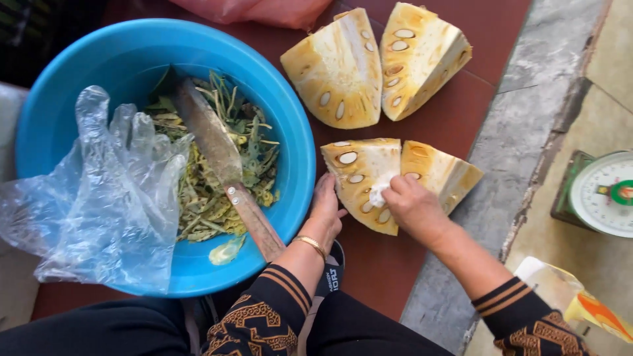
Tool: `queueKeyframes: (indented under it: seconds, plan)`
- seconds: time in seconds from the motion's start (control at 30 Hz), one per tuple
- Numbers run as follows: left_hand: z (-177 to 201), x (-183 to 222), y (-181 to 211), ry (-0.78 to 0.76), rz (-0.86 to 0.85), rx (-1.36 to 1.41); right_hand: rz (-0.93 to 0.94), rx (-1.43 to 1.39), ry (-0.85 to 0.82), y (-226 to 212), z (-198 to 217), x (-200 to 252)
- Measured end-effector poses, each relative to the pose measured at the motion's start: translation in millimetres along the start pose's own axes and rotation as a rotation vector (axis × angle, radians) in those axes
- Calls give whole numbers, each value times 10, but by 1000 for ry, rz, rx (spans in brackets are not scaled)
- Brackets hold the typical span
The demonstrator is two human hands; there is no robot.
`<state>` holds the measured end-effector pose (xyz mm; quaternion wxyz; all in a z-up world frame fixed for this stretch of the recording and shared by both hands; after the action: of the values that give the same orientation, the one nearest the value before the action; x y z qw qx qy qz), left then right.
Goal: The person is wiping sticky sap off several large wedges of cut jackfruit using a white cloth or paper.
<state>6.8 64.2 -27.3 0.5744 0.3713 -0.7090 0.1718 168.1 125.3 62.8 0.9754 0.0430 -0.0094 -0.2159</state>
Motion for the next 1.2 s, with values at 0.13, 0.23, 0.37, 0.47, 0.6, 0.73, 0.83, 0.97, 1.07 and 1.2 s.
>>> queueKeyframes:
  seconds: [0.13, 0.23, 0.37, 0.47, 0.6, 0.73, 0.83, 0.97, 1.07, 1.2]
  plan:
    - [9, -3, -3, -6, 24, 9, -116, -122, -115, -94, 153, 422]
    - [-42, 98, 109, -27, 53, 22, -515, -585, -173, 262, 387, 678]
    - [-25, 86, 68, -8, 65, 21, -1087, -1444, 133, 652, 942, 519]
    - [-35, 139, 112, -8, 62, 24, -1080, -1600, 244, 684, 830, 72]
    - [-22, 47, 91, -28, 70, 16, -528, -857, -48, 522, 592, -594]
    - [7, 7, 46, -35, 76, 14, -430, -388, -257, 120, 300, -305]
    - [-10, 34, 106, -40, 68, 17, -400, -259, -376, 22, 202, 167]
    - [37, -119, -36, -101, 88, 47, -569, -621, -337, 91, 604, 41]
    - [96, -279, -177, -178, 107, 81, -417, -610, -56, 146, 586, -400]
    - [93, -249, -160, -231, 131, 129, -160, -413, 83, 75, 104, -812]
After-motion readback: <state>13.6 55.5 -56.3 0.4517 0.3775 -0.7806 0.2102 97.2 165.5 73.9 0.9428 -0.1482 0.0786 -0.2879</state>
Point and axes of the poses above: each hand's wrist, its own x-axis away from the middle knuckle, its own z-axis out of the back of the hand, y = z × x, the point moved 5 cm from there along -x, towards the middle knuckle, and after that the axes turned 6 degrees about z, right-handed, at the moved point
